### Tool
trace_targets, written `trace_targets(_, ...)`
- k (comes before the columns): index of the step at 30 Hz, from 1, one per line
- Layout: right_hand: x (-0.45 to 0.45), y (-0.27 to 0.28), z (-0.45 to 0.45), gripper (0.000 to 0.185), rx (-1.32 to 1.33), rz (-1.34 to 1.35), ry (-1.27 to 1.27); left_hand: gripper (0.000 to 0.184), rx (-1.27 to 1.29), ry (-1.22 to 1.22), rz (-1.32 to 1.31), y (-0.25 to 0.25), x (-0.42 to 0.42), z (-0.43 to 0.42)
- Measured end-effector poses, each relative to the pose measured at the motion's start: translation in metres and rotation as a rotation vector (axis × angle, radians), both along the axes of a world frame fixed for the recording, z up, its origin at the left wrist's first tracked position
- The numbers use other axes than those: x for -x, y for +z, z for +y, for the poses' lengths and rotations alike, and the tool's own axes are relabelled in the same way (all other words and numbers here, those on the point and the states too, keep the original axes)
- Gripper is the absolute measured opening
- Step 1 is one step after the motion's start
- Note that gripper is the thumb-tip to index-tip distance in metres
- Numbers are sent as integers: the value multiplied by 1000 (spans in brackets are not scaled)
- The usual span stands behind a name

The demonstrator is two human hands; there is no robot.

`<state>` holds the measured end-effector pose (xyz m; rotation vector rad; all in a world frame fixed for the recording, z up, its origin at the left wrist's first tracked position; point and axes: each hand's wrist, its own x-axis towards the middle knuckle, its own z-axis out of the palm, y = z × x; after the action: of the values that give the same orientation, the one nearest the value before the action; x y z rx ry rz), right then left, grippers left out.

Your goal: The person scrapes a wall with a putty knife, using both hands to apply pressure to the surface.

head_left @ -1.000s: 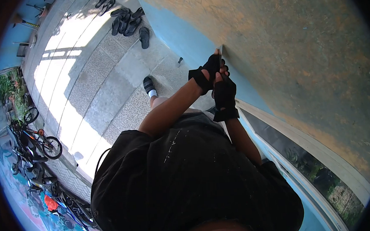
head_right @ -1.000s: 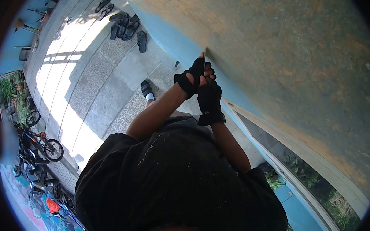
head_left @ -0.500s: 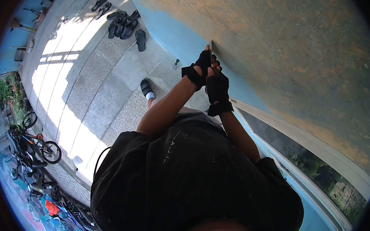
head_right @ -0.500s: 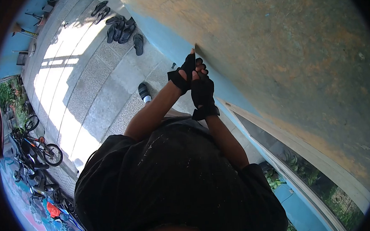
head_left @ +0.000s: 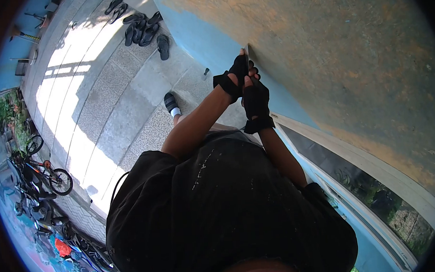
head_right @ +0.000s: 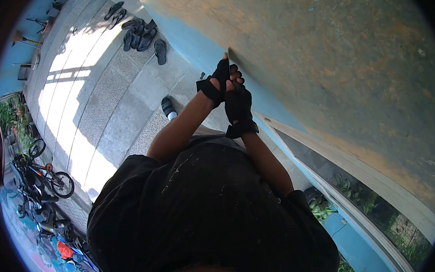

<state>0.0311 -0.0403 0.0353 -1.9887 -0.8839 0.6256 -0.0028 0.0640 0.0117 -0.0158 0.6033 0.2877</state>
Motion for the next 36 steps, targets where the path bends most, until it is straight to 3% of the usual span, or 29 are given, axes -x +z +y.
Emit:
trace_targets(3,-1,3,-19,28,-68,-16,-9,63,-52,-98,100,18,-6,-15)
trace_targets(4,-2,12,-17,29,-38,155,-59,63,-45,-73,52,16,-8,-17)
trace_targets(5,-1,9,-15,29,-35,154,-59,63,-42,-73,51,14,-6,-15)
trace_targets(11,-1,-5,2,29,-76,-83,47,63,-3,6,77,3,0,6)
trace_targets(16,-1,47,-15,27,131,212,-62,64,-4,-91,36,14,-13,-18)
trace_targets(20,-2,27,10,28,97,-16,97,62,37,12,45,5,-3,8)
trace_targets(23,5,20,18,28,114,-24,59,61,14,16,-62,-2,6,15)
trace_targets(25,0,10,5,29,186,9,24,62,-7,45,-13,6,-1,4)
trace_targets(27,-3,13,-17,29,64,-1,19,62,-64,-71,21,22,-4,-14)
trace_targets(31,-3,26,-2,28,71,-11,33,62,31,6,-1,10,-7,-4)
trace_targets(33,1,17,11,27,58,117,-8,62,7,39,52,1,-1,11)
trace_targets(35,5,14,16,27,3,-60,40,62,23,1,-132,-18,3,17)
trace_targets(36,4,16,15,27,147,8,-15,62,36,10,-86,-13,0,15)
